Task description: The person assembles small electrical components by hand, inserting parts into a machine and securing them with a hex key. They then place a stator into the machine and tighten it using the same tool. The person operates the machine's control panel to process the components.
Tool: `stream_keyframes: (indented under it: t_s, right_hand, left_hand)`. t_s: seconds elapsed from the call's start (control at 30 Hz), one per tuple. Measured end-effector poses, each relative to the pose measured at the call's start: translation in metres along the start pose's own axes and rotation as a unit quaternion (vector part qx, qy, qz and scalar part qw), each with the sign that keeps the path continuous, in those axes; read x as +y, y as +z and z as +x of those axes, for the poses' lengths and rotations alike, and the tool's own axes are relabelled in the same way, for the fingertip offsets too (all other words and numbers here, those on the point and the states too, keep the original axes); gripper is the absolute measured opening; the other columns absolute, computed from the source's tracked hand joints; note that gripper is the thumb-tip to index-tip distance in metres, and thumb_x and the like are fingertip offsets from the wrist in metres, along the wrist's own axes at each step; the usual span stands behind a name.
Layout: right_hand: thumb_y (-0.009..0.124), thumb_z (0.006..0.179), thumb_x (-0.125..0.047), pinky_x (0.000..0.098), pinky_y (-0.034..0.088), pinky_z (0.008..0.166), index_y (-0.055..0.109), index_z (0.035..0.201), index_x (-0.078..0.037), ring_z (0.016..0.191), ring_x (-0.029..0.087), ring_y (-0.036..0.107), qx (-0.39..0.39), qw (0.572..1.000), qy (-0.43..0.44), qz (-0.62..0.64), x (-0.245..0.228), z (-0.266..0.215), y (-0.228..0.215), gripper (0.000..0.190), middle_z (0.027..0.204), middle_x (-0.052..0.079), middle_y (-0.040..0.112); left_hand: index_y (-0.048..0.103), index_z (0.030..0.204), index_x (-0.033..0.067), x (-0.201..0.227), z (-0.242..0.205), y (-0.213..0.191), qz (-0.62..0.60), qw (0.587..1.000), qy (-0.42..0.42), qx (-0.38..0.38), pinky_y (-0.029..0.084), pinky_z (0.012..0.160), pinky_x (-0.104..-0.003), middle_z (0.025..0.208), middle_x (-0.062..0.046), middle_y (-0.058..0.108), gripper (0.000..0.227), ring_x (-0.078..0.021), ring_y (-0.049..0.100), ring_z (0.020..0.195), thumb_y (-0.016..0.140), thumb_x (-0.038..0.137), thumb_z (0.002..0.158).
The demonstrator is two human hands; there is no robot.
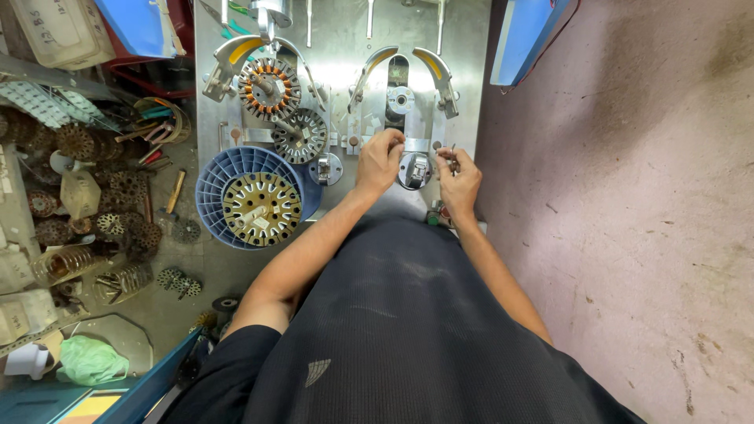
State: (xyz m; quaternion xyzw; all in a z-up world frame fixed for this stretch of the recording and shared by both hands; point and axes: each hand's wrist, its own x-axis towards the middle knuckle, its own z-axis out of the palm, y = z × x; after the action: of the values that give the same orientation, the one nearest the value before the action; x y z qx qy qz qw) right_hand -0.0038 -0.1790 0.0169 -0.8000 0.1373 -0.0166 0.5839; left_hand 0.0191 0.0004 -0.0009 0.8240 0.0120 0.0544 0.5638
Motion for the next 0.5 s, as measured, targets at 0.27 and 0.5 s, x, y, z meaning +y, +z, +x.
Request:
stream_keyframes:
  t_s: [0.27, 0.5]
  right_hand:
    - [0.074, 0.086, -0.003, 0.0349, 0.05, 0.062, 0.074, 0.095, 0.0, 0.065, 0.022, 0.063, -0.035, 0.966, -0.223, -0.126, -0.043, 0.062, 0.038, 0.009, 0.083, 0.012, 0.067]
    - [0.073, 0.083, -0.005, 0.0422, 0.053, 0.069, 0.073, 0.089, -0.003, 0.074, 0.032, 0.067, -0.065, 0.941, -0.267, -0.197, -0.039, 0.098, 0.062, 0.007, 0.087, 0.014, 0.068]
  left_hand:
    - [0.069, 0.096, 0.0024, 0.008, 0.066, 0.005, 0.201, 0.979, 0.01, 0.036, 0.053, 0.079, -0.054, 0.094, -0.02, 0.07, 0.012, -0.0426, 0.068, 0.087, 0.064, 0.01, 0.087]
    - [0.066, 0.088, 0.0022, 0.005, 0.075, 0.006, 0.228, 0.973, 0.023, 0.015, 0.053, 0.073, -0.055, 0.091, -0.022, 0.066, 0.017, -0.0441, 0.067, 0.083, 0.069, 0.019, 0.084]
